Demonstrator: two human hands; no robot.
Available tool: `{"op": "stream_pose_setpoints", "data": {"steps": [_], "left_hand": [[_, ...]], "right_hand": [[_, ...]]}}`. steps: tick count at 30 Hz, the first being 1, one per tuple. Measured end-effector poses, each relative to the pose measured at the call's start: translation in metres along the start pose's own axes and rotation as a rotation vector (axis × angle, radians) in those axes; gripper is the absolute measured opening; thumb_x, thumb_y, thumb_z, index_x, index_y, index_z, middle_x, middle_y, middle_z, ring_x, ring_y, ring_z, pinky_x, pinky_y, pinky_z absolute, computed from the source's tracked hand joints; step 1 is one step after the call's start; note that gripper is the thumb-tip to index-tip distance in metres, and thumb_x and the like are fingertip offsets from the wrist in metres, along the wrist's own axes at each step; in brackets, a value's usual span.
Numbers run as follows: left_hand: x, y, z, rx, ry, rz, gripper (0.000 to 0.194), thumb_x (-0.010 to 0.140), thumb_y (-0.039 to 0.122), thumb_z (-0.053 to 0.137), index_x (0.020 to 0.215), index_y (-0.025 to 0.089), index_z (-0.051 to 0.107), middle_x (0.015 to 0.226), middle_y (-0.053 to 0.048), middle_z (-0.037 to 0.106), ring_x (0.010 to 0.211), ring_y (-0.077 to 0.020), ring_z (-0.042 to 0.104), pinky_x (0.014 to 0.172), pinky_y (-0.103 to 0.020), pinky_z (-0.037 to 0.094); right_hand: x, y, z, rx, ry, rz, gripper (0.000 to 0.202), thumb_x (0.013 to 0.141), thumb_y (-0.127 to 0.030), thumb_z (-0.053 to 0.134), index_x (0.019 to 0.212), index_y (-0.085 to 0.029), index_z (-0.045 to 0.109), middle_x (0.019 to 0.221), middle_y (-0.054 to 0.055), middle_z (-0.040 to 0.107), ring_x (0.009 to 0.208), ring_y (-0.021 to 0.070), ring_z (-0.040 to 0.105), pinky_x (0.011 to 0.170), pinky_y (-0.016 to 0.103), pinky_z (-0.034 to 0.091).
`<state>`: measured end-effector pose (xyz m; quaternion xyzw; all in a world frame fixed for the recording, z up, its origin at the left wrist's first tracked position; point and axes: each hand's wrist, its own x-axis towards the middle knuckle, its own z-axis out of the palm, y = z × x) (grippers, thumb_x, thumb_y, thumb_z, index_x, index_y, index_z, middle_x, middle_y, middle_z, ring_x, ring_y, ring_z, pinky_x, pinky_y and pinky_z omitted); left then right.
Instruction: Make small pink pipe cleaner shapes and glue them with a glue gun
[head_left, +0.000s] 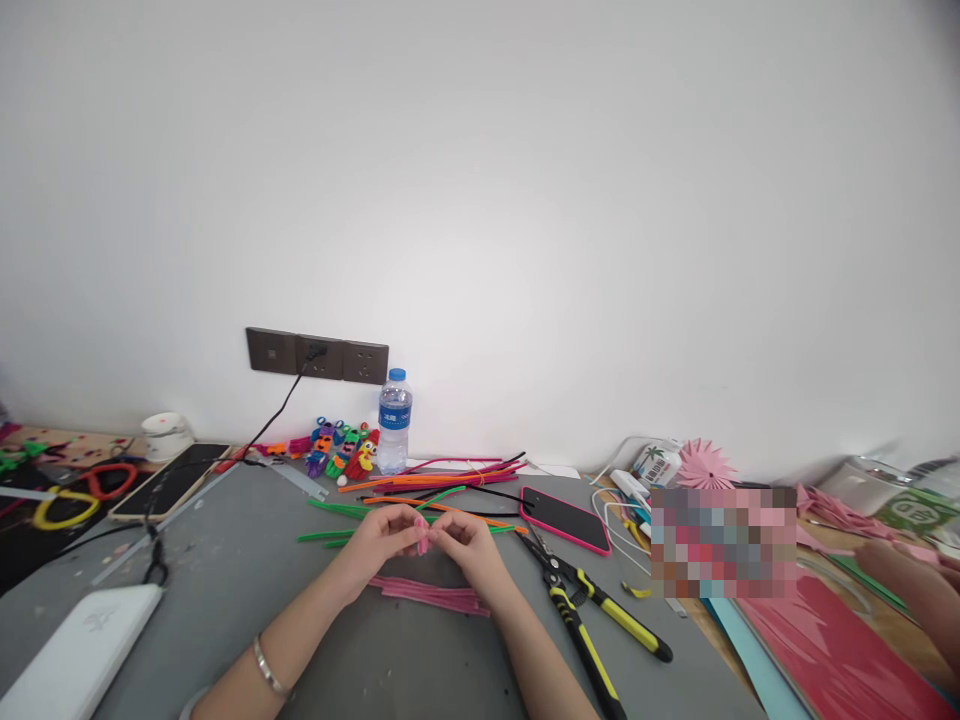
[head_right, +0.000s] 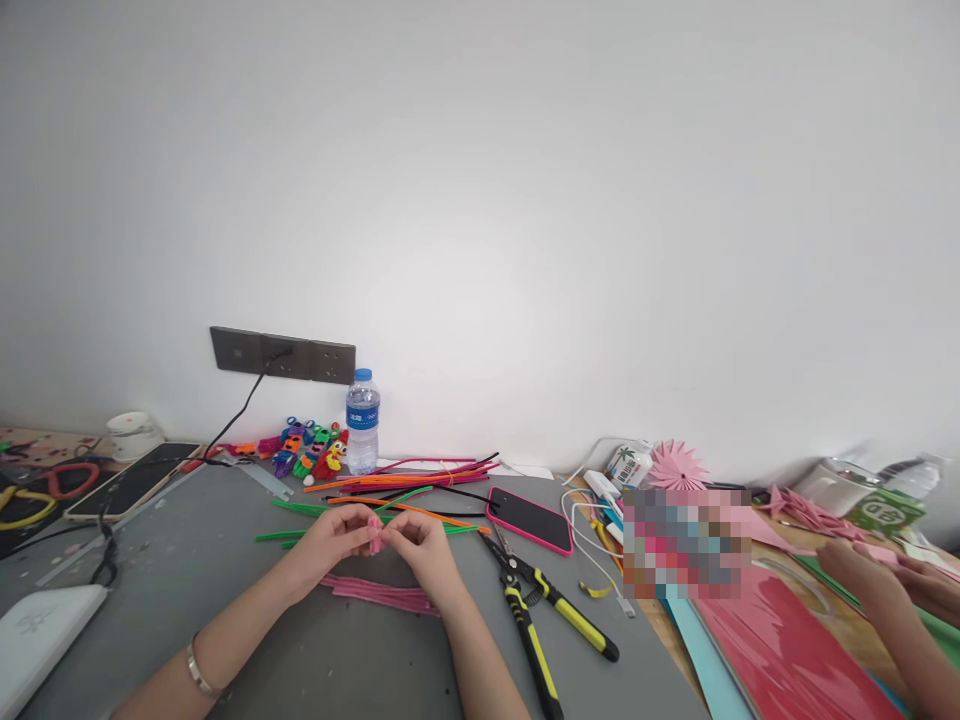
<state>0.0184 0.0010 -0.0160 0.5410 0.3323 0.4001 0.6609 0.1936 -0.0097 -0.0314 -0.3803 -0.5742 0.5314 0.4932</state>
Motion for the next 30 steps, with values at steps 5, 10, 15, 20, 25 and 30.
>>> {"op": "stream_pose_setpoints", "data": {"steps": [5, 10, 15, 20, 25, 30], "left_hand": [[0.001, 0.006, -0.004, -0.056, 0.135, 0.016, 0.029, 0.074, 0.043, 0.073, 0.08, 0.016, 0.064, 0.075, -0.002, 0.064, 0.072, -0.0136, 0.059, 0.068, -0.023, 0.049], [0.003, 0.0, -0.009, -0.063, 0.185, 0.011, 0.03, 0.072, 0.042, 0.074, 0.085, 0.016, 0.065, 0.073, -0.002, 0.066, 0.072, -0.0147, 0.062, 0.067, -0.023, 0.051], [0.005, -0.006, -0.006, 0.016, 0.151, -0.027, 0.036, 0.067, 0.041, 0.077, 0.091, 0.015, 0.067, 0.073, -0.002, 0.067, 0.069, -0.0153, 0.064, 0.06, -0.022, 0.05], [0.004, -0.006, -0.003, 0.081, 0.085, -0.029, 0.04, 0.07, 0.041, 0.074, 0.099, 0.016, 0.065, 0.087, -0.007, 0.071, 0.078, -0.0186, 0.066, 0.067, -0.026, 0.052], [0.006, -0.008, -0.007, 0.149, 0.073, 0.005, 0.033, 0.071, 0.039, 0.072, 0.094, 0.016, 0.064, 0.088, -0.007, 0.071, 0.081, -0.0204, 0.066, 0.069, -0.028, 0.051], [0.006, -0.01, -0.006, 0.39, 0.007, 0.078, 0.022, 0.077, 0.037, 0.065, 0.083, 0.016, 0.065, 0.076, -0.004, 0.069, 0.065, -0.0173, 0.061, 0.058, -0.025, 0.046]], "right_hand": [[-0.007, -0.003, 0.0, -0.482, -0.085, -0.131, 0.012, 0.075, -0.027, 0.072, 0.068, -0.019, 0.068, 0.065, -0.001, 0.064, 0.064, 0.0151, 0.054, 0.061, 0.025, 0.039], [-0.013, -0.003, 0.009, -0.725, -0.306, -0.223, 0.015, 0.066, -0.026, 0.082, 0.071, -0.022, 0.069, 0.071, -0.002, 0.066, 0.077, 0.0174, 0.057, 0.079, 0.029, 0.038], [-0.015, -0.008, 0.012, -0.74, -0.295, -0.18, 0.012, 0.068, -0.017, 0.078, 0.07, -0.021, 0.067, 0.068, -0.003, 0.062, 0.074, 0.016, 0.055, 0.074, 0.027, 0.039], [-0.014, -0.016, 0.009, -0.551, -0.277, -0.181, 0.012, 0.074, -0.01, 0.065, 0.067, -0.02, 0.065, 0.067, -0.002, 0.061, 0.071, 0.0156, 0.054, 0.066, 0.024, 0.04], [-0.012, -0.023, 0.002, -0.324, -0.16, -0.14, 0.01, 0.08, -0.017, 0.059, 0.07, -0.019, 0.06, 0.067, -0.001, 0.061, 0.066, 0.015, 0.055, 0.065, 0.026, 0.042], [-0.011, -0.026, -0.005, -0.131, -0.078, -0.116, 0.014, 0.086, -0.033, 0.058, 0.082, -0.02, 0.055, 0.064, -0.002, 0.057, 0.061, 0.0139, 0.053, 0.06, 0.025, 0.042]]}}
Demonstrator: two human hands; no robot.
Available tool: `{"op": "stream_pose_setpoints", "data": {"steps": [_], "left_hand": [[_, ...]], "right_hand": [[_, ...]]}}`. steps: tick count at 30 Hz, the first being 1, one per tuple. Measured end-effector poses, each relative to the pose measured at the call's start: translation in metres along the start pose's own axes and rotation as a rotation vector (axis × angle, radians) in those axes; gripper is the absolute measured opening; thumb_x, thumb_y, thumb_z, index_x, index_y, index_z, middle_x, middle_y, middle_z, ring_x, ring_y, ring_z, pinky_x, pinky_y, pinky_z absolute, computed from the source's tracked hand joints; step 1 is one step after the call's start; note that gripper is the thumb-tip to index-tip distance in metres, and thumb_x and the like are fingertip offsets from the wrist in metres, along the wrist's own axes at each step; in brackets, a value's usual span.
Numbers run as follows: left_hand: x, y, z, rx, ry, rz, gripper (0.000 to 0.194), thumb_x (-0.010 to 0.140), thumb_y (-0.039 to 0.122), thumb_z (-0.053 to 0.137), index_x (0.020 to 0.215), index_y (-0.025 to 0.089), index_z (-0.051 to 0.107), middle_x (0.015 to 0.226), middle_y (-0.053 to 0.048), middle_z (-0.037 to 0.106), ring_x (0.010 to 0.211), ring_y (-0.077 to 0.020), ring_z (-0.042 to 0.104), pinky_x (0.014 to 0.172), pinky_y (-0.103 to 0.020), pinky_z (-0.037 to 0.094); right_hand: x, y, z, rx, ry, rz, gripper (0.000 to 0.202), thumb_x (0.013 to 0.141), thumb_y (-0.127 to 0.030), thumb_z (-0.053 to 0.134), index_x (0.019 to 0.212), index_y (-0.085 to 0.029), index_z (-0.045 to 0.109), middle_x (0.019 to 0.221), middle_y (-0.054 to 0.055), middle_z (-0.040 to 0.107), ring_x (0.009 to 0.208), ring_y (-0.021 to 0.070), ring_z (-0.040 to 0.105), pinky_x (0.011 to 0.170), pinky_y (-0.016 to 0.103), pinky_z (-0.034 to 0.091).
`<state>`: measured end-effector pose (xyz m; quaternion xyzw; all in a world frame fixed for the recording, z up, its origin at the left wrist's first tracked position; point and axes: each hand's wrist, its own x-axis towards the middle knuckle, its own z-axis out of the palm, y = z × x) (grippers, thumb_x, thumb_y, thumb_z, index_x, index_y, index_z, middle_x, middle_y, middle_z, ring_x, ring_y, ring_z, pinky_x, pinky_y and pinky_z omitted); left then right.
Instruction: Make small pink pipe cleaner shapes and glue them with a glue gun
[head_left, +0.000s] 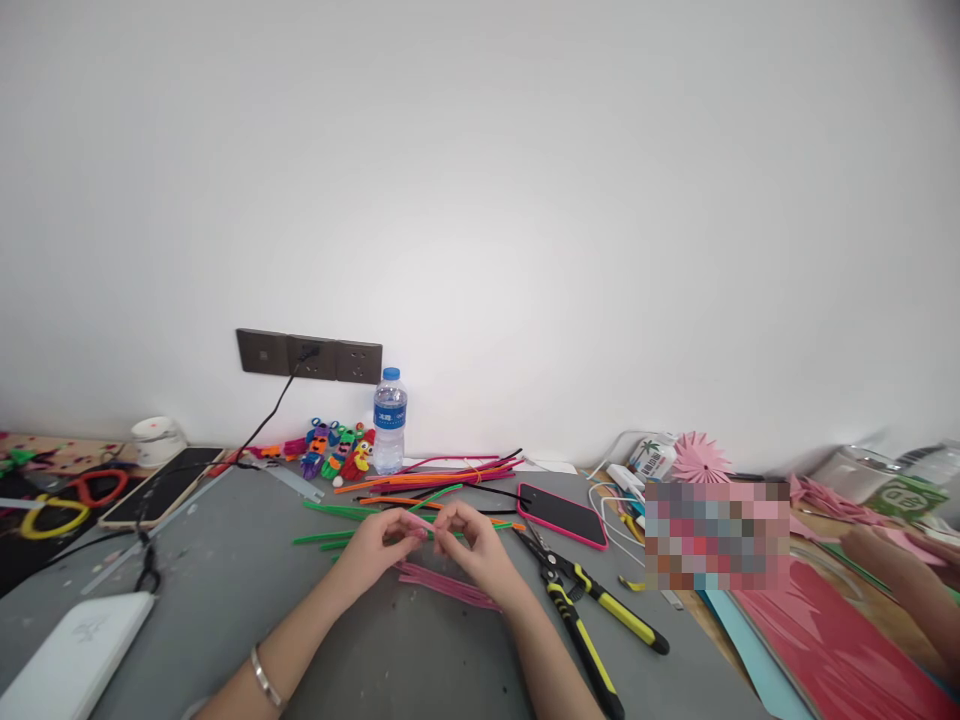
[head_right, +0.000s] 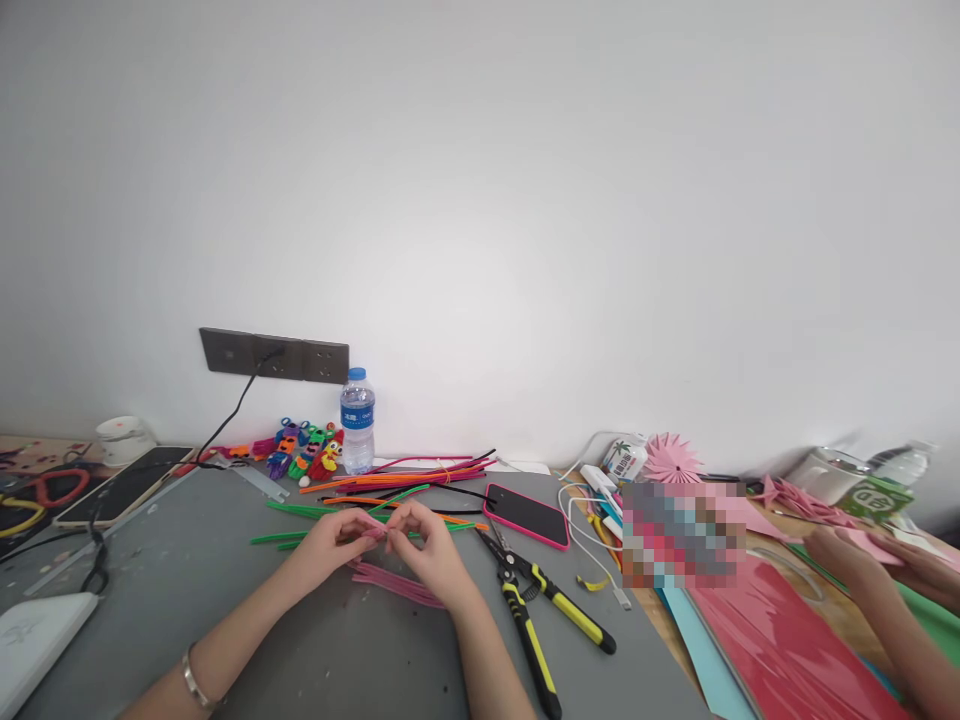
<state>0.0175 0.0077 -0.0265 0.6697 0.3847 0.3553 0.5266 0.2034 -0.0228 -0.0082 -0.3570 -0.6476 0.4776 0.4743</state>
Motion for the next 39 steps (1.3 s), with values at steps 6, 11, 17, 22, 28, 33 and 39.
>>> {"op": "stream_pose_setpoints", "data": {"steps": [6, 11, 17, 22, 28, 33, 39], "left_hand": [[-0.001, 0.002, 0.002, 0.158, 0.014, 0.077, 0.02, 0.079, 0.036, 0.062, 0.08, 0.017, 0.067, 0.077, -0.005, 0.068, 0.07, -0.0193, 0.061, 0.058, -0.024, 0.044], [-0.002, 0.004, 0.001, 0.168, 0.111, 0.068, 0.022, 0.076, 0.036, 0.065, 0.09, 0.019, 0.067, 0.077, -0.005, 0.072, 0.065, -0.0191, 0.062, 0.054, -0.024, 0.041], [-0.001, 0.005, 0.001, 0.198, 0.126, 0.114, 0.017, 0.078, 0.035, 0.062, 0.078, 0.019, 0.067, 0.068, -0.002, 0.066, 0.06, -0.0162, 0.057, 0.052, -0.022, 0.038], [0.001, 0.001, 0.001, 0.128, 0.148, 0.099, 0.023, 0.075, 0.04, 0.066, 0.08, 0.018, 0.07, 0.074, -0.005, 0.068, 0.063, -0.0177, 0.059, 0.056, -0.023, 0.042], [0.003, -0.006, 0.001, 0.019, 0.109, 0.081, 0.026, 0.075, 0.041, 0.068, 0.082, 0.016, 0.069, 0.071, -0.003, 0.066, 0.065, -0.0172, 0.058, 0.059, -0.024, 0.045], [0.002, -0.003, 0.001, -0.022, 0.082, 0.084, 0.027, 0.075, 0.04, 0.068, 0.084, 0.016, 0.068, 0.08, -0.006, 0.069, 0.074, -0.0208, 0.062, 0.067, -0.027, 0.049], [0.001, 0.0, 0.003, -0.065, 0.116, 0.087, 0.026, 0.074, 0.041, 0.069, 0.084, 0.017, 0.067, 0.082, -0.006, 0.069, 0.076, -0.0207, 0.063, 0.067, -0.027, 0.05]], "right_hand": [[0.006, 0.019, 0.0, 0.132, 0.113, -0.059, 0.022, 0.09, -0.041, 0.053, 0.098, -0.021, 0.053, 0.064, -0.005, 0.052, 0.045, 0.0085, 0.042, 0.045, 0.021, 0.033], [0.012, 0.027, -0.002, 0.282, 0.327, -0.064, 0.026, 0.085, -0.045, 0.058, 0.086, -0.019, 0.059, 0.065, -0.002, 0.057, 0.043, 0.0092, 0.046, 0.044, 0.023, 0.036], [0.014, 0.021, -0.007, 0.499, 0.476, 0.032, 0.036, 0.071, -0.043, 0.073, 0.098, -0.02, 0.066, 0.099, 0.008, 0.071, 0.071, 0.0181, 0.063, 0.065, 0.029, 0.048], [0.014, 0.024, -0.007, 0.547, 0.496, 0.07, 0.038, 0.067, -0.053, 0.074, 0.081, -0.018, 0.069, 0.066, 0.003, 0.067, 0.056, 0.015, 0.056, 0.058, 0.028, 0.044], [0.015, 0.029, 0.002, 0.456, 0.374, 0.077, 0.041, 0.07, -0.058, 0.07, 0.071, -0.017, 0.07, 0.061, 0.001, 0.059, 0.055, 0.013, 0.049, 0.056, 0.026, 0.04], [0.014, 0.03, 0.012, 0.368, 0.258, 0.075, 0.029, 0.07, -0.045, 0.075, 0.077, -0.019, 0.067, 0.069, 0.001, 0.063, 0.064, 0.0158, 0.055, 0.065, 0.028, 0.044], [0.011, 0.021, 0.015, 0.234, 0.246, 0.077, 0.028, 0.068, -0.042, 0.076, 0.069, -0.019, 0.06, 0.063, -0.003, 0.055, 0.06, 0.0143, 0.051, 0.06, 0.026, 0.041]]}}
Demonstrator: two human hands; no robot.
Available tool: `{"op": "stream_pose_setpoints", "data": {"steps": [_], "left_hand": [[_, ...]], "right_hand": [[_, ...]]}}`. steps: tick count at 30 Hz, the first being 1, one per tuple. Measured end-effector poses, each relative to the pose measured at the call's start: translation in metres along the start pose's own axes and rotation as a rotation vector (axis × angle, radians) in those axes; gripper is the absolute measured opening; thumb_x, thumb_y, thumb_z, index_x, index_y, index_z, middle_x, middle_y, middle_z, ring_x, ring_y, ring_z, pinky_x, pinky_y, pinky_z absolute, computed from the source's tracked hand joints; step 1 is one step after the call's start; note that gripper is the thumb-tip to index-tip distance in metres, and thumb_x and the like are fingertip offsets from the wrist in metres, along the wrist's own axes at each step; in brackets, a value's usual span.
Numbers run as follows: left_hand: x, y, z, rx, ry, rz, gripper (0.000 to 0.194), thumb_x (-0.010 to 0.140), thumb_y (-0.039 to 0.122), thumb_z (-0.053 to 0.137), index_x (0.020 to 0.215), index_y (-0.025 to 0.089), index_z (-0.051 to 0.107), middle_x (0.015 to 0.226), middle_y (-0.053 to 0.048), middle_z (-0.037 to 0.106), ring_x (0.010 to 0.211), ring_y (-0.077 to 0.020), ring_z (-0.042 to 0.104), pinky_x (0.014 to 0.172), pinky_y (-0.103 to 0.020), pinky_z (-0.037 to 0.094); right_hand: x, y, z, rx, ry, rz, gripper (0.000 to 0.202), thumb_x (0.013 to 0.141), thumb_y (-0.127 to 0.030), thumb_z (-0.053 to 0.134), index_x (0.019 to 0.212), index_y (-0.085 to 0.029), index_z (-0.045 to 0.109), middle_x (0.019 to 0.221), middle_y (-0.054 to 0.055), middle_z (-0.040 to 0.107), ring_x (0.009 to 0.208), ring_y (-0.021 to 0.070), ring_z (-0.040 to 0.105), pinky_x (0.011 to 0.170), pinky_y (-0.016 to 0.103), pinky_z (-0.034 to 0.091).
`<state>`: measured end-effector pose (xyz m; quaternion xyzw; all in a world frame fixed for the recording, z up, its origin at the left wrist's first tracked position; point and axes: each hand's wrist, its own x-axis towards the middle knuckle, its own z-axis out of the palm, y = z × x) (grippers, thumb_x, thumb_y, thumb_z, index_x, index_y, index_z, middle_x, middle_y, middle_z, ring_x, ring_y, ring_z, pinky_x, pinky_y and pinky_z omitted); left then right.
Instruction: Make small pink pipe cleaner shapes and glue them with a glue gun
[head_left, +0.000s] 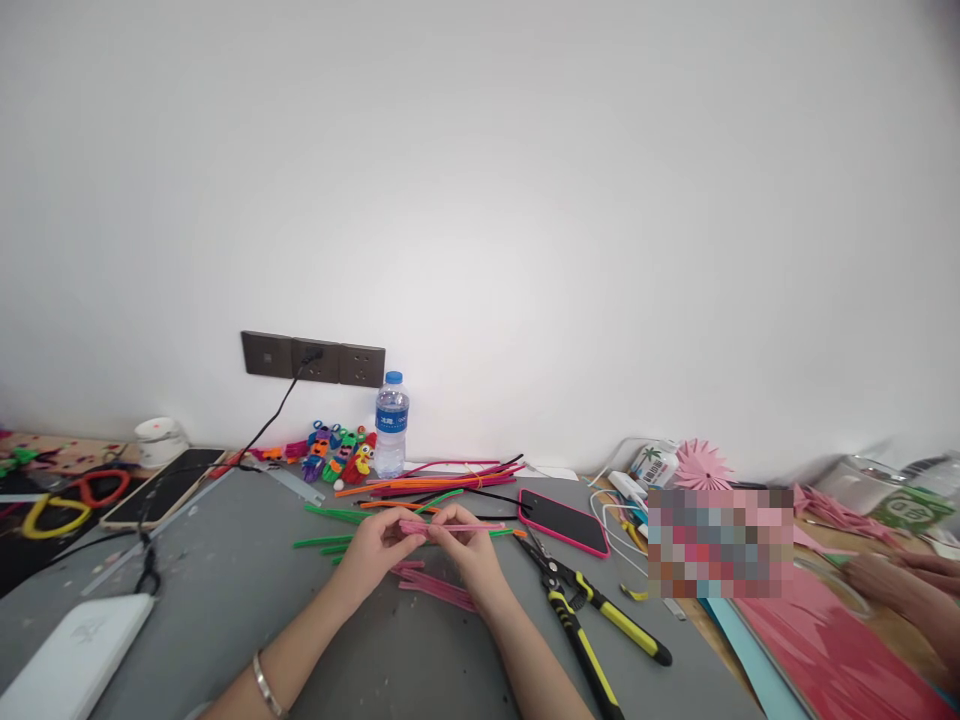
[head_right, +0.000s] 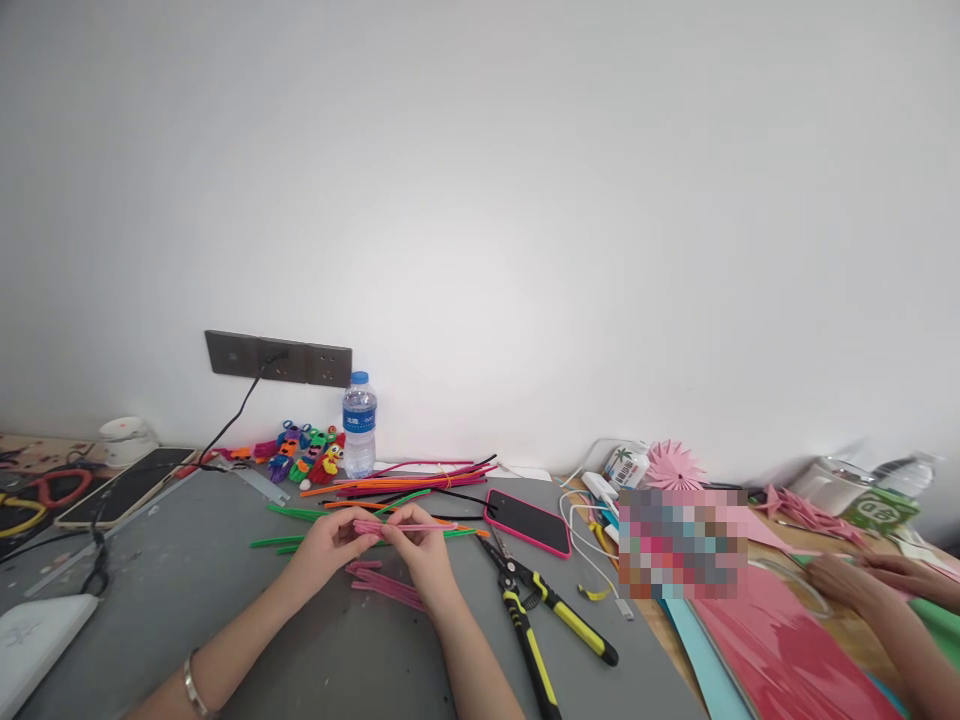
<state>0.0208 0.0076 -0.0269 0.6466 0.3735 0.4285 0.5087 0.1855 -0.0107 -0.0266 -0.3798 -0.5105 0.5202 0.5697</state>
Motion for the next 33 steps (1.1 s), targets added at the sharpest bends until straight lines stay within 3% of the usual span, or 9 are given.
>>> {"op": "stream_pose_setpoints", "data": {"steps": [11, 22, 33], "left_hand": [[0.0002, 0.0069, 0.0008, -0.127, 0.033, -0.032, 0.029, 0.071, 0.043, 0.071, 0.078, 0.016, 0.066, 0.069, -0.004, 0.069, 0.063, -0.017, 0.061, 0.061, -0.027, 0.049], [0.0006, 0.0016, 0.0001, -0.169, 0.037, 0.004, 0.024, 0.077, 0.038, 0.067, 0.082, 0.015, 0.065, 0.071, -0.003, 0.066, 0.062, -0.014, 0.058, 0.061, -0.025, 0.048], [-0.0022, 0.0081, 0.0001, -0.068, 0.063, 0.041, 0.019, 0.079, 0.034, 0.064, 0.083, 0.016, 0.061, 0.069, -0.001, 0.064, 0.061, -0.0133, 0.054, 0.056, -0.022, 0.044]], "right_hand": [[0.0009, 0.0029, -0.0018, 0.071, -0.035, -0.028, 0.022, 0.075, -0.037, 0.072, 0.07, -0.02, 0.059, 0.073, 0.0, 0.062, 0.068, 0.0163, 0.056, 0.066, 0.028, 0.045], [0.0011, 0.0054, -0.0031, 0.083, -0.07, 0.008, 0.022, 0.073, -0.036, 0.074, 0.069, -0.019, 0.06, 0.069, 0.0, 0.063, 0.069, 0.0168, 0.061, 0.071, 0.029, 0.047], [0.0005, 0.0041, -0.0036, -0.043, -0.066, 0.027, 0.026, 0.073, -0.039, 0.074, 0.067, -0.017, 0.06, 0.063, -0.001, 0.061, 0.059, 0.0125, 0.053, 0.059, 0.024, 0.04]]}}
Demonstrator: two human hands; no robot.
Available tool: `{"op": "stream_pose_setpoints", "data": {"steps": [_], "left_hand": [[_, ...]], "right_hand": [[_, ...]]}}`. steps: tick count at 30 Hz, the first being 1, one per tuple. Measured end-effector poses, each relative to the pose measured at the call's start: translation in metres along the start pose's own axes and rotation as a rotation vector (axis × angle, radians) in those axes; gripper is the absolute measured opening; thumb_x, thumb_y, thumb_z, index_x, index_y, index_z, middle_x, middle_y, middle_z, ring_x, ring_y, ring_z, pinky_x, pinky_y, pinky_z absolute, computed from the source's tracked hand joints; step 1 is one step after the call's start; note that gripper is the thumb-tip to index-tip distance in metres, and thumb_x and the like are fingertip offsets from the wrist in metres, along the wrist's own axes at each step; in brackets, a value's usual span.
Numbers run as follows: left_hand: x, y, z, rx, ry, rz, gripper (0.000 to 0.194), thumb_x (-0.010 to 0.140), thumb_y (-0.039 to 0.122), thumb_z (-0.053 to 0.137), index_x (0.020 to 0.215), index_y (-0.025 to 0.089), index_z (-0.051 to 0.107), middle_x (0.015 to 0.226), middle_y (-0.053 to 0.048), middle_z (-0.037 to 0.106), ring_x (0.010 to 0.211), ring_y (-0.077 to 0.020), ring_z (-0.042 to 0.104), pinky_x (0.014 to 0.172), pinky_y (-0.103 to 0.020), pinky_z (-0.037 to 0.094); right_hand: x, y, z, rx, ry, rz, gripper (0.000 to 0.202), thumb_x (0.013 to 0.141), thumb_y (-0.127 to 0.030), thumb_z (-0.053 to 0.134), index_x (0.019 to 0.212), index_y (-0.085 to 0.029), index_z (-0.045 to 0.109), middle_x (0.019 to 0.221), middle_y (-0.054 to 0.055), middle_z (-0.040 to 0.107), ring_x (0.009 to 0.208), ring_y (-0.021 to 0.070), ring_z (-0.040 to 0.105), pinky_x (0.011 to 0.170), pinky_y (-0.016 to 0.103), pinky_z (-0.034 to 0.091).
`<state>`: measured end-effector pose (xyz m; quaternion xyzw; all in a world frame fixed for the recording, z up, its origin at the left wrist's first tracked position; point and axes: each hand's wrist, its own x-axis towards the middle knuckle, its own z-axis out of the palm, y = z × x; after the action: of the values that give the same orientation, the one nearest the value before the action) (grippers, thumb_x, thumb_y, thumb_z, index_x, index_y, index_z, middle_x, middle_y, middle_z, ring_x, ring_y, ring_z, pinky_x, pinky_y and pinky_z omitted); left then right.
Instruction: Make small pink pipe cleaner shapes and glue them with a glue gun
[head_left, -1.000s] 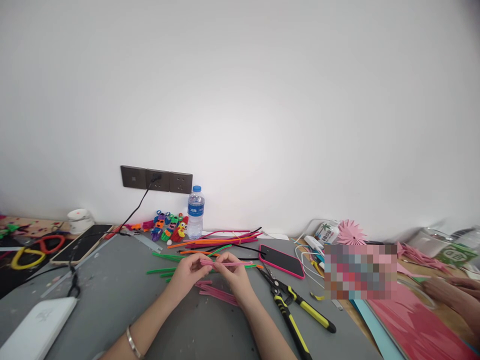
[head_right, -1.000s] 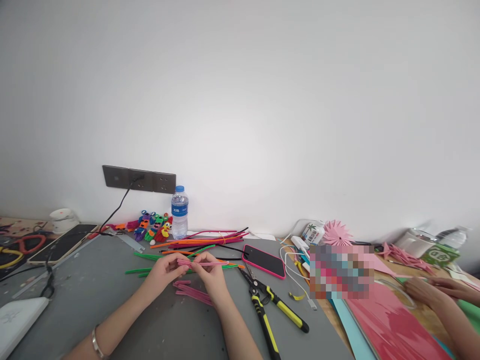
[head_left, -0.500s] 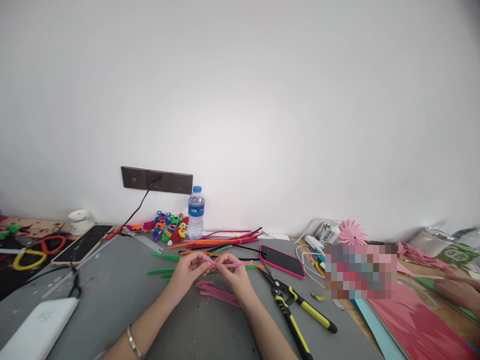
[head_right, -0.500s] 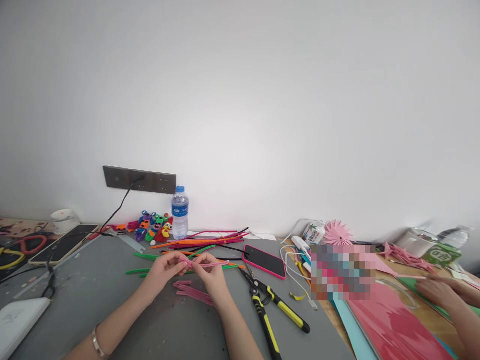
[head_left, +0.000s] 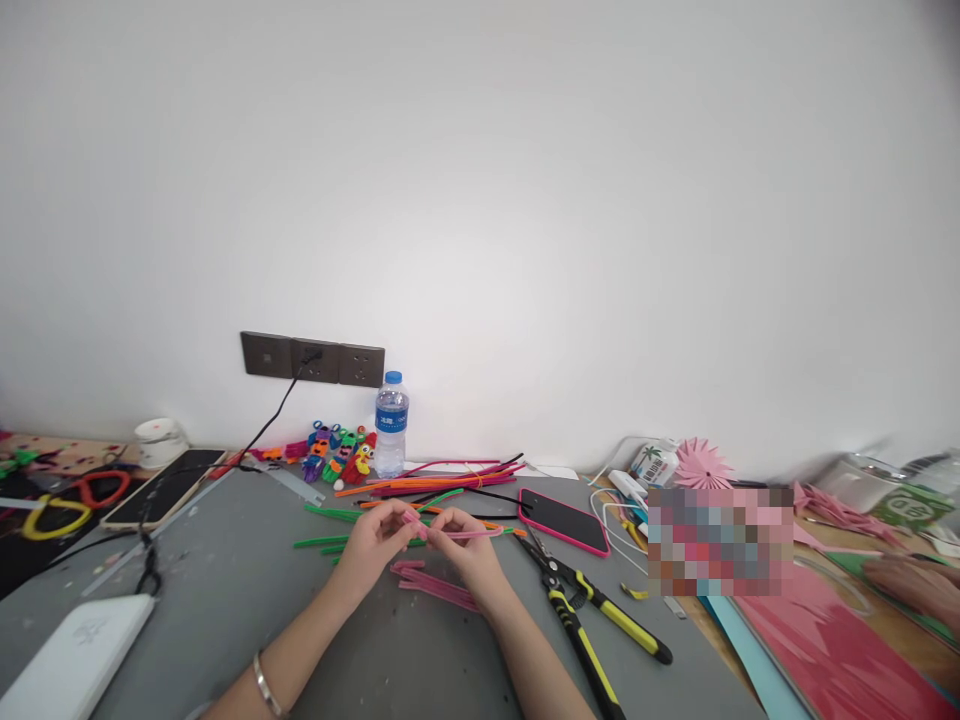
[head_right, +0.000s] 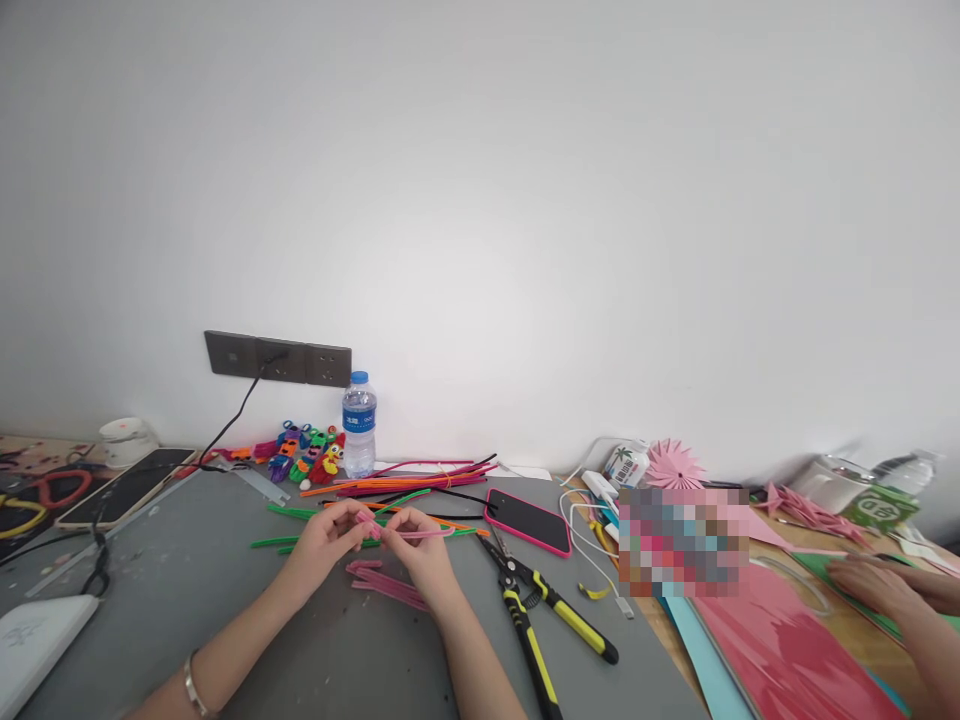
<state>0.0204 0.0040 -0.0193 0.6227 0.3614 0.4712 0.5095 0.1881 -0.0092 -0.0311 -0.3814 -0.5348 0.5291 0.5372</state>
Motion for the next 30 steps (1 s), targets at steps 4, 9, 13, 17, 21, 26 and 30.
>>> {"op": "stream_pose_setpoints", "data": {"steps": [4, 9, 13, 17, 21, 26, 30], "left_hand": [[0.0, -0.003, -0.002, -0.003, 0.005, 0.002, 0.017, 0.08, 0.033, 0.064, 0.082, 0.017, 0.06, 0.07, -0.001, 0.064, 0.062, -0.0132, 0.055, 0.057, -0.022, 0.043], [0.0, -0.003, -0.003, -0.005, -0.016, -0.018, 0.02, 0.08, 0.035, 0.064, 0.076, 0.016, 0.06, 0.068, -0.002, 0.065, 0.064, -0.0144, 0.058, 0.059, -0.022, 0.044], [0.001, -0.002, -0.004, -0.012, -0.012, -0.038, 0.023, 0.08, 0.038, 0.064, 0.075, 0.016, 0.061, 0.067, -0.002, 0.065, 0.064, -0.0151, 0.06, 0.059, -0.023, 0.045], [0.002, -0.005, -0.005, 0.011, 0.004, -0.045, 0.024, 0.08, 0.039, 0.064, 0.077, 0.016, 0.062, 0.068, -0.003, 0.066, 0.066, -0.0168, 0.061, 0.057, -0.023, 0.043], [0.002, -0.003, -0.005, 0.004, 0.017, -0.058, 0.025, 0.08, 0.041, 0.063, 0.079, 0.016, 0.063, 0.069, -0.003, 0.067, 0.068, -0.0174, 0.062, 0.057, -0.023, 0.043], [0.0, 0.007, -0.002, -0.066, 0.023, -0.085, 0.028, 0.076, 0.044, 0.067, 0.073, 0.017, 0.063, 0.064, -0.002, 0.066, 0.061, -0.0154, 0.058, 0.056, -0.023, 0.042], [0.0, 0.009, 0.001, -0.12, 0.014, -0.102, 0.027, 0.075, 0.043, 0.069, 0.073, 0.016, 0.063, 0.064, -0.001, 0.065, 0.06, -0.0139, 0.057, 0.057, -0.022, 0.042]], "right_hand": [[0.0, -0.002, 0.0, -0.022, -0.01, 0.005, 0.027, 0.073, -0.038, 0.074, 0.067, -0.017, 0.059, 0.061, -0.002, 0.06, 0.058, 0.012, 0.051, 0.057, 0.023, 0.038], [0.0, -0.001, 0.001, -0.006, 0.005, 0.005, 0.027, 0.072, -0.04, 0.074, 0.069, -0.018, 0.058, 0.062, -0.002, 0.06, 0.059, 0.013, 0.053, 0.058, 0.024, 0.04], [0.0, 0.001, 0.001, 0.038, 0.009, 0.013, 0.028, 0.07, -0.041, 0.075, 0.072, -0.018, 0.059, 0.066, -0.001, 0.061, 0.062, 0.0144, 0.057, 0.063, 0.026, 0.042], [-0.001, 0.0, 0.0, 0.016, -0.01, 0.009, 0.025, 0.071, -0.039, 0.074, 0.071, -0.018, 0.06, 0.064, -0.002, 0.061, 0.06, 0.0132, 0.054, 0.061, 0.025, 0.04], [-0.002, -0.005, -0.002, -0.027, -0.027, 0.012, 0.022, 0.071, -0.036, 0.074, 0.07, -0.017, 0.064, 0.062, -0.002, 0.059, 0.058, 0.0119, 0.049, 0.058, 0.024, 0.036], [-0.003, -0.009, -0.003, -0.016, -0.041, -0.003, 0.019, 0.071, -0.034, 0.075, 0.07, -0.017, 0.066, 0.066, -0.001, 0.06, 0.062, 0.0128, 0.05, 0.061, 0.025, 0.037], [-0.004, -0.012, -0.003, 0.057, -0.112, 0.003, 0.018, 0.075, -0.034, 0.073, 0.073, -0.018, 0.066, 0.069, -0.001, 0.06, 0.065, 0.0136, 0.052, 0.065, 0.025, 0.04]]}}
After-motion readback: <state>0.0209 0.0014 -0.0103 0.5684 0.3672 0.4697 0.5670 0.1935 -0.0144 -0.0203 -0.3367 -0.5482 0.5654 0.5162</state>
